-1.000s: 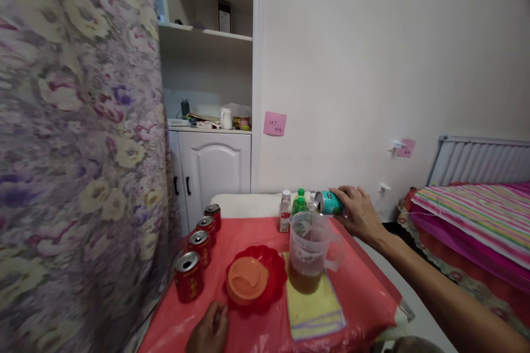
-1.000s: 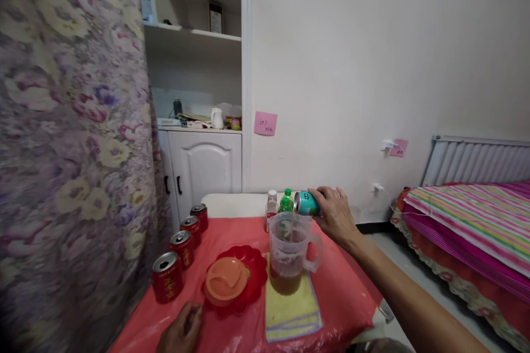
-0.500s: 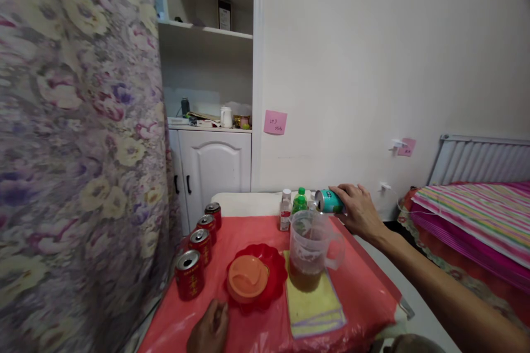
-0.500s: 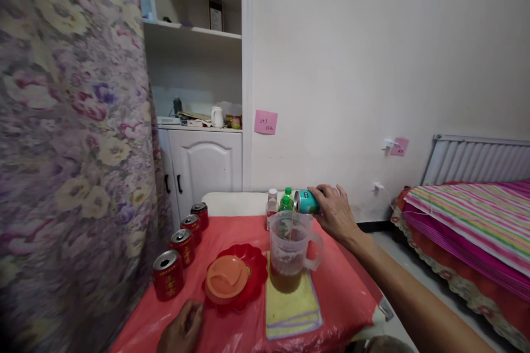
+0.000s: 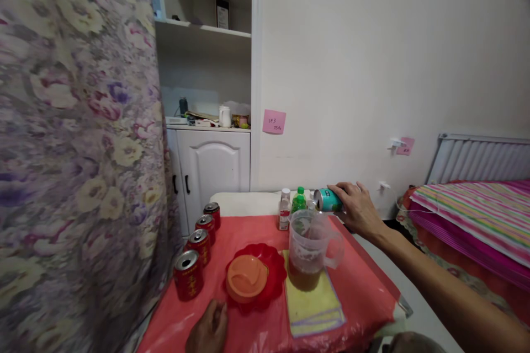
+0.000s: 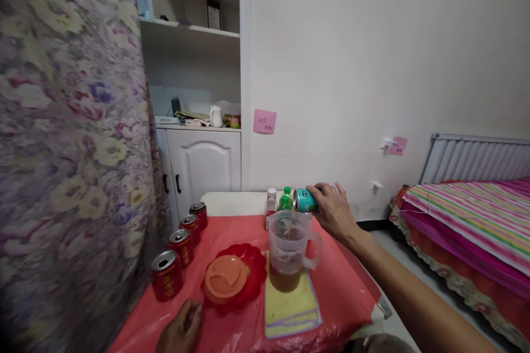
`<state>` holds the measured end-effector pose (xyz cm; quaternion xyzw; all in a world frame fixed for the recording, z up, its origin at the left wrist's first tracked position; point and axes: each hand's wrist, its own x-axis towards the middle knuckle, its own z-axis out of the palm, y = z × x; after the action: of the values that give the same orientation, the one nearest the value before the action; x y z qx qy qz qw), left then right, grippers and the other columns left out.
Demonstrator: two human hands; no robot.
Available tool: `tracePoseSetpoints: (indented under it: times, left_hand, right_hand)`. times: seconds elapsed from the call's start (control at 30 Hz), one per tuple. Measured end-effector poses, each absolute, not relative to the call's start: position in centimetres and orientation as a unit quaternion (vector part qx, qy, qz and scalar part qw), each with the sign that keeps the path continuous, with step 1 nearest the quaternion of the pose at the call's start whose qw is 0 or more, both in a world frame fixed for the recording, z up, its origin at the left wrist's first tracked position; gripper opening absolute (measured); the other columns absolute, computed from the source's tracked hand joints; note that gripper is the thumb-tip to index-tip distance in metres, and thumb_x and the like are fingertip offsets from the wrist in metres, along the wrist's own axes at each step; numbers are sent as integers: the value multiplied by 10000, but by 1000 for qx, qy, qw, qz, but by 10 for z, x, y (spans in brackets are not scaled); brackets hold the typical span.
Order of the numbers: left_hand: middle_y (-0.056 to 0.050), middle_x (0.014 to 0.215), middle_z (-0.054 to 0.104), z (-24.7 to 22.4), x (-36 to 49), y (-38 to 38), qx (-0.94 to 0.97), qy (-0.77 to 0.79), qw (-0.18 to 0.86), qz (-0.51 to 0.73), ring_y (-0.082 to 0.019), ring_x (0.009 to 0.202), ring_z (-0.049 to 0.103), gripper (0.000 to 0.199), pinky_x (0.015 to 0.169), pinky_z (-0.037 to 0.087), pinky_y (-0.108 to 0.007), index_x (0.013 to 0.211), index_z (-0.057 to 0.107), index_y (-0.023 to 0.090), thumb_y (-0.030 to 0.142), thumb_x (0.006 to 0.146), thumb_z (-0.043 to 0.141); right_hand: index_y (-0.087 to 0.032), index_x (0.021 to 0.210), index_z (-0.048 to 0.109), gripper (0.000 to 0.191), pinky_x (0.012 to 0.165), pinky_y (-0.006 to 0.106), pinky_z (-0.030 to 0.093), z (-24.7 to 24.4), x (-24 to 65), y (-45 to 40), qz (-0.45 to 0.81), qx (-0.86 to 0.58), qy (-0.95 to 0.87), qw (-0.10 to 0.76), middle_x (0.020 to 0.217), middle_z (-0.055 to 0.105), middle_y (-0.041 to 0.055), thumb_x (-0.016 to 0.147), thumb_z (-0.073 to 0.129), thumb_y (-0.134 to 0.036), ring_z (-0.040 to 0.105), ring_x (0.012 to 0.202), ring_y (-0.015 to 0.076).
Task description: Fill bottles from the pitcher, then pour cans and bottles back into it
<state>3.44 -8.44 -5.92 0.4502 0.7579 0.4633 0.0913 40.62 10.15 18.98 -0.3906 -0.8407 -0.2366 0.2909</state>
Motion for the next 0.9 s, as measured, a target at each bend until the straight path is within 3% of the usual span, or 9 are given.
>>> tracePoseSetpoints:
  times: [0.9]
  left_hand:
    - [-5, 734, 763, -57, 38, -86, 476, 761, 80, 434, -171, 675, 727, 211, 603, 488, -215, 742, 575, 267, 398, 834, 438]
  right_hand:
    - [-220, 1368, 463, 565, 1106, 601, 204, 195, 403, 102, -262, -380, -841, 281, 1274, 583, 136, 813, 539, -142, 556, 1118, 288]
